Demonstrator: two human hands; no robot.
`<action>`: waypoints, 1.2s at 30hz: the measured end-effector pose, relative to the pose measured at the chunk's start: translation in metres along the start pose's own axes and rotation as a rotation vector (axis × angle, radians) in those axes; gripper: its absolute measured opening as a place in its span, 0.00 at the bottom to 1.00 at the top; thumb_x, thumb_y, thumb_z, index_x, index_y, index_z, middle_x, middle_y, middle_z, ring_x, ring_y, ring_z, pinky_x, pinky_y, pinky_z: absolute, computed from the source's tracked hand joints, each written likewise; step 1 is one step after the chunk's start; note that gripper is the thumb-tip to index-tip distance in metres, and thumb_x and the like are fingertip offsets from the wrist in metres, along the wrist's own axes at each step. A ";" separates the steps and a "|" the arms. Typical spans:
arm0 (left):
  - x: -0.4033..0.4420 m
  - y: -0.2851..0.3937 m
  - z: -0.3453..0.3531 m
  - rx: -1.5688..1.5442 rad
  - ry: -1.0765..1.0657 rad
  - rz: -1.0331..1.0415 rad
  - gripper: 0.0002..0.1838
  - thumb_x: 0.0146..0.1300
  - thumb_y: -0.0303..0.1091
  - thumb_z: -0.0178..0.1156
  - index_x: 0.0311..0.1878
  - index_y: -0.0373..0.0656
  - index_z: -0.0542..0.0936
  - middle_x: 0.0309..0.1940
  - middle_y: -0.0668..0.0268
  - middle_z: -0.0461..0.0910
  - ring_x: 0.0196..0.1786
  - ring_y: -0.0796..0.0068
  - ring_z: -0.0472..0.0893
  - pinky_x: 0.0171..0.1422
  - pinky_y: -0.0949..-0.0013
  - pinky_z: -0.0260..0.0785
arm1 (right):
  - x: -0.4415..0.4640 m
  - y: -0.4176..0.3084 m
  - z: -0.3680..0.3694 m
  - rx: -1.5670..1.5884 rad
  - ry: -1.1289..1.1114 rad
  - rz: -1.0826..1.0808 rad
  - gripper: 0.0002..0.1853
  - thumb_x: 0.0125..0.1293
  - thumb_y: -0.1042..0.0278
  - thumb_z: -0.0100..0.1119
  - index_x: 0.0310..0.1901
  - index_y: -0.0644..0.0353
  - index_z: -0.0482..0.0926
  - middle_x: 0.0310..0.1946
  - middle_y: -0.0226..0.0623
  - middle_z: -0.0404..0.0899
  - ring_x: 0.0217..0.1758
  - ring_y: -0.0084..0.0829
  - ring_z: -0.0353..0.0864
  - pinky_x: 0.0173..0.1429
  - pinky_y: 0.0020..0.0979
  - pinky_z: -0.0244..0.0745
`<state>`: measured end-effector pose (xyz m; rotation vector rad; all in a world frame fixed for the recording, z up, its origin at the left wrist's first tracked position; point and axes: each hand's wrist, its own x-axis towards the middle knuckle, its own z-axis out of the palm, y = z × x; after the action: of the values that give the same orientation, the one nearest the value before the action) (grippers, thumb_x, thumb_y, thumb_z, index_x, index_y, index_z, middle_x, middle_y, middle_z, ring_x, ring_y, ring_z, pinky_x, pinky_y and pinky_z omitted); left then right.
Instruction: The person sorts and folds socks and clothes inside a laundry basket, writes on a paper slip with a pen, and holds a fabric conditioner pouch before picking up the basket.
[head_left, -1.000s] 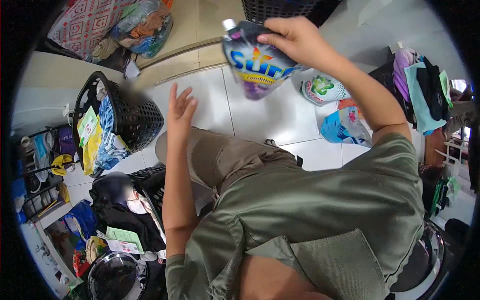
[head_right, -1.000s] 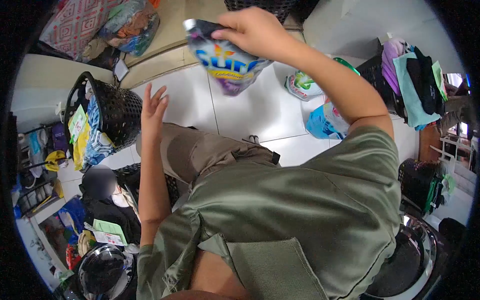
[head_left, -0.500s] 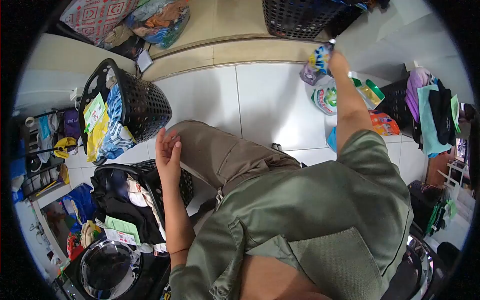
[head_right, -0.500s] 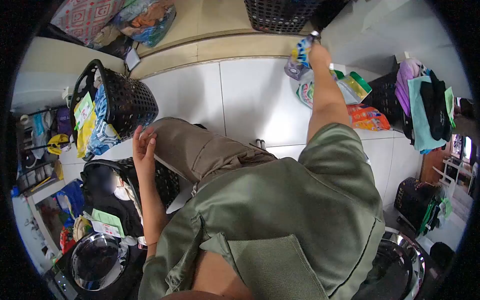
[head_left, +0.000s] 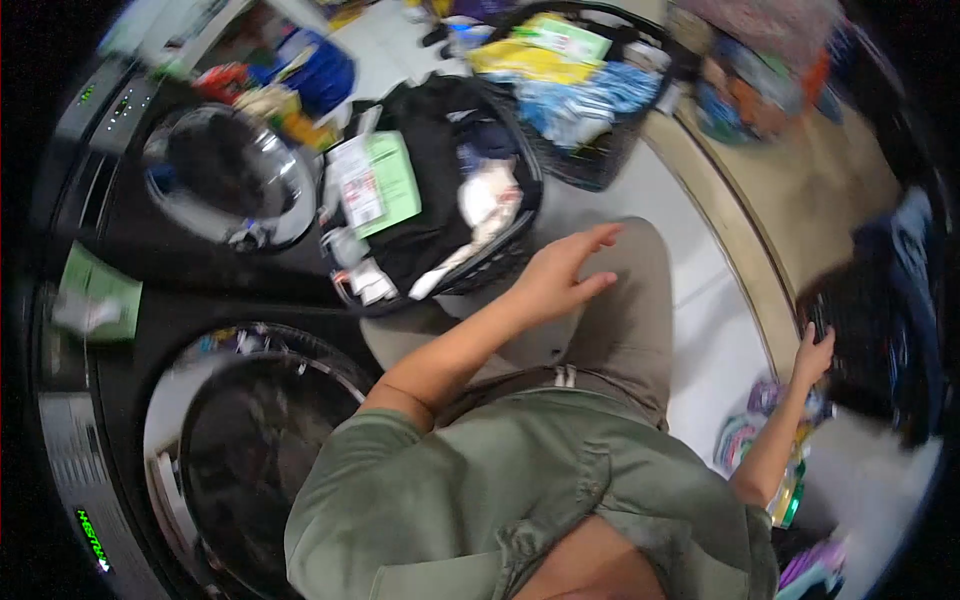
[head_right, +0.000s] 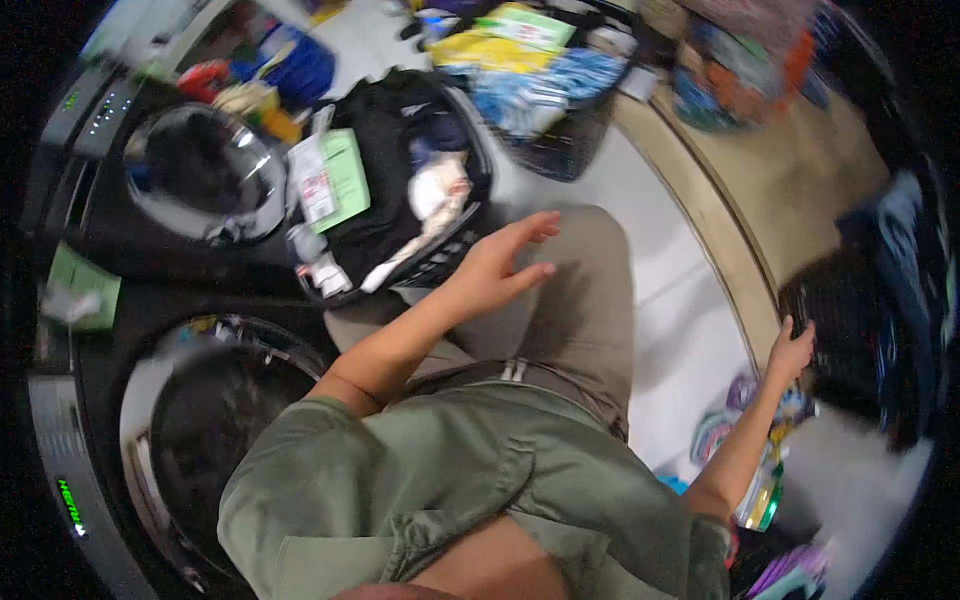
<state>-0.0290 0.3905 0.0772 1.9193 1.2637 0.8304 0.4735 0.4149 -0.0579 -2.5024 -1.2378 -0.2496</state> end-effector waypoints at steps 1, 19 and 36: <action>-0.011 -0.006 -0.011 0.023 0.085 0.028 0.29 0.53 0.31 0.61 0.60 0.42 0.63 0.49 0.61 0.73 0.50 0.70 0.73 0.44 0.72 0.69 | 0.001 -0.028 0.029 0.364 -0.102 -0.039 0.29 0.56 0.48 0.57 0.54 0.58 0.69 0.47 0.48 0.73 0.48 0.41 0.74 0.51 0.37 0.68; -0.184 -0.109 -0.188 0.628 1.264 -0.568 0.16 0.53 0.36 0.58 0.43 0.37 0.75 0.43 0.55 0.75 0.47 0.59 0.74 0.52 0.65 0.65 | -0.175 -0.465 0.001 1.177 -1.363 -0.387 0.17 0.49 0.61 0.61 0.37 0.63 0.74 0.29 0.34 0.75 0.29 0.26 0.74 0.29 0.30 0.70; -0.193 -0.262 -0.250 -0.392 1.066 -0.860 0.16 0.58 0.32 0.48 0.45 0.30 0.72 0.39 0.51 0.76 0.36 0.60 0.79 0.40 0.60 0.72 | -0.170 -0.484 0.005 1.209 -1.525 -0.358 0.18 0.49 0.70 0.59 0.42 0.63 0.67 0.36 0.37 0.74 0.39 0.25 0.72 0.41 0.31 0.67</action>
<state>-0.4228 0.3355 -0.0225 0.4001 2.0619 1.4889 -0.0148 0.5648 -0.0069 -1.0571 -1.4324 1.9493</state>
